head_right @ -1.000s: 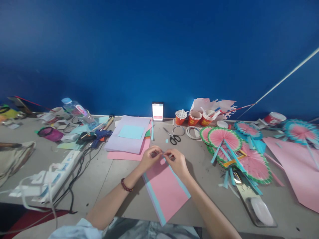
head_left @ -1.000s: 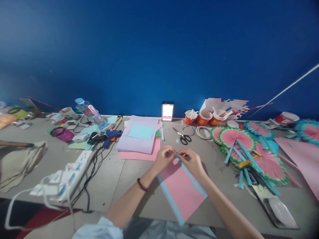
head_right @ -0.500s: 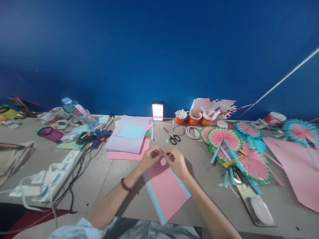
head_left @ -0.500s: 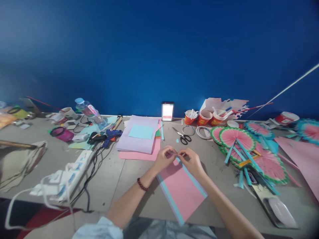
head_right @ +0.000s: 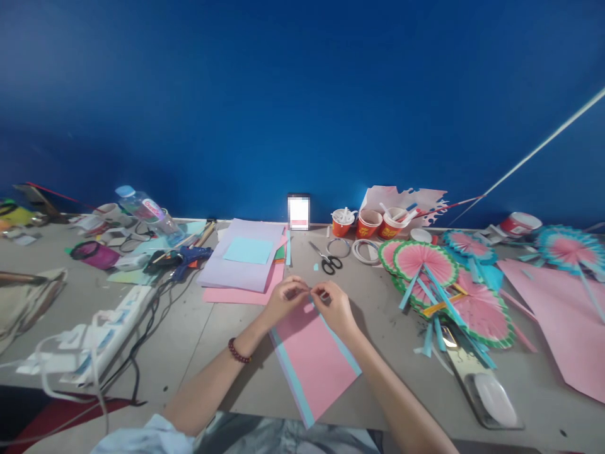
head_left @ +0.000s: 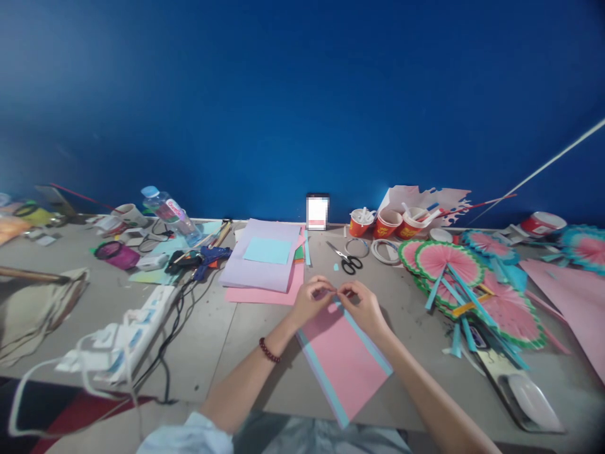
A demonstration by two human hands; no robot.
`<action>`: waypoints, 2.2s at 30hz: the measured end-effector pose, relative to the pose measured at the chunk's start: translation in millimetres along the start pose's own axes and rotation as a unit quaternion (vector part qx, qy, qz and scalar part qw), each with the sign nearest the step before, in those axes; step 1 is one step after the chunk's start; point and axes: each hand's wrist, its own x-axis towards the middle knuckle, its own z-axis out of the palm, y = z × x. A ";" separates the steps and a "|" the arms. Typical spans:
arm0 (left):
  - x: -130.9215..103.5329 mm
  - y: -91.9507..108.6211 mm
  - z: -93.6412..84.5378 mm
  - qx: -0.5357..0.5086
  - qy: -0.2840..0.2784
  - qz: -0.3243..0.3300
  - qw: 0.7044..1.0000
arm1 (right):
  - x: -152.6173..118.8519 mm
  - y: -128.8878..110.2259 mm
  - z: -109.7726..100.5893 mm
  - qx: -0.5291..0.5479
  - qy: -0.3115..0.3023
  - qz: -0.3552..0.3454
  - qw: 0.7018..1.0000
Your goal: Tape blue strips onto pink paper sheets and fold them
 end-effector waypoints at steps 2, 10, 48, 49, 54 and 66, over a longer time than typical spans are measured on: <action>-0.1 -0.9 0.5 0.006 0.003 0.007 1.000 | 0.0 0.3 0.3 -0.003 -0.002 0.003 1.000; -1.0 -0.4 1.9 0.034 0.015 0.011 0.999 | -0.5 5.1 1.0 -0.001 -0.009 0.004 1.000; 2.2 -14.1 10.4 -0.383 0.129 -0.271 0.874 | 0.4 0.5 -0.7 0.181 -0.013 0.076 0.980; 3.1 -14.5 9.9 -0.391 0.122 -0.271 0.871 | 2.3 -0.9 -4.1 0.198 -0.010 0.093 0.976; 4.9 -16.2 4.1 -0.387 0.092 -0.255 0.881 | 15.3 -10.0 -29.1 0.206 0.005 0.107 0.973; 0.4 -13.7 0.6 -0.333 0.000 -0.237 0.913 | 164.1 34.9 -84.0 -0.087 0.081 -0.022 0.993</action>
